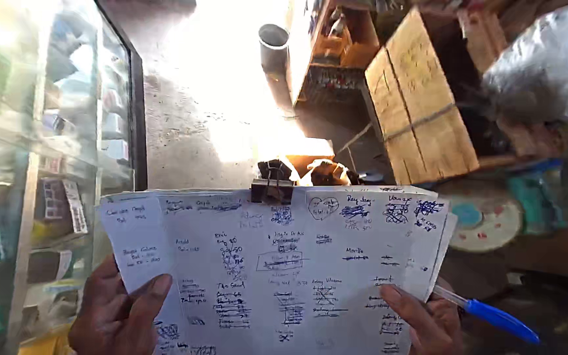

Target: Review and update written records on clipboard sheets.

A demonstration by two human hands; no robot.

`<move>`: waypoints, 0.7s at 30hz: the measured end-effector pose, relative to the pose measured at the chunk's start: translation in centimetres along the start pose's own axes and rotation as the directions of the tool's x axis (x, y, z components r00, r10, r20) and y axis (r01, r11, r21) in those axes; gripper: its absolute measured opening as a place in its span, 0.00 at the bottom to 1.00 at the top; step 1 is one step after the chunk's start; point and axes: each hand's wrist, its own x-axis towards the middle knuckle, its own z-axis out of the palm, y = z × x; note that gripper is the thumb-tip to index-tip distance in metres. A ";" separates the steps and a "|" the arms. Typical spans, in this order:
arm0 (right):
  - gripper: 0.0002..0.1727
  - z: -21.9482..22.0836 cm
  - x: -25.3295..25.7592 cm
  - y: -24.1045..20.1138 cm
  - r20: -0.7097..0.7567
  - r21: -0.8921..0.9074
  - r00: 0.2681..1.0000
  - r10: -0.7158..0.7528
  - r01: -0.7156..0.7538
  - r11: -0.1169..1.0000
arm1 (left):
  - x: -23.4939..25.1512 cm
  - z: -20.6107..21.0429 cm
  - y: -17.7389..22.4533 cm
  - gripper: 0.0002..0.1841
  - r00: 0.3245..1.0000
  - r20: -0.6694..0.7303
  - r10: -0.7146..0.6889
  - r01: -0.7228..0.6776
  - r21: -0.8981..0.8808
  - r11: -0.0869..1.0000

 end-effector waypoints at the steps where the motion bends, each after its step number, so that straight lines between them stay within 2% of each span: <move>1: 0.17 0.9 2.6 -0.5 0.017 -0.004 1.000 -0.015 0.015 1.000 | 2.4 0.2 0.1 0.27 1.000 -0.017 -0.008 0.008 -0.016 1.000; 3: 0.18 2.9 7.5 -1.1 0.035 -0.010 0.999 -0.030 0.031 0.999 | 7.3 0.2 -0.3 0.26 0.999 -0.037 -0.022 0.021 -0.052 0.998; 6: 0.18 7.0 14.1 -1.5 -0.014 -0.024 0.999 -0.041 0.041 0.999 | 15.2 -0.4 -2.3 0.28 1.000 -0.024 -0.019 0.017 -0.076 0.997; 10: 0.16 12.8 21.8 -0.9 -0.099 -0.091 0.983 -0.154 0.145 0.985 | 27.2 -1.7 -6.6 0.27 0.997 0.076 0.033 -0.023 -0.124 0.992; 14: 0.15 17.3 28.5 -2.5 -0.217 -0.144 0.950 -0.222 0.194 0.970 | 38.6 -1.5 -8.4 0.26 0.983 0.179 0.051 -0.021 -0.166 0.986; 17: 0.15 19.3 32.1 -4.2 -0.284 -0.217 0.922 -0.264 0.206 0.954 | 45.7 -0.1 -8.9 0.26 0.951 0.294 0.092 -0.022 -0.234 0.972; 21: 0.15 20.5 36.2 -4.8 -0.386 -0.280 0.874 -0.296 0.194 0.940 | 53.2 3.9 -11.4 0.25 0.892 0.432 0.134 0.033 -0.357 0.933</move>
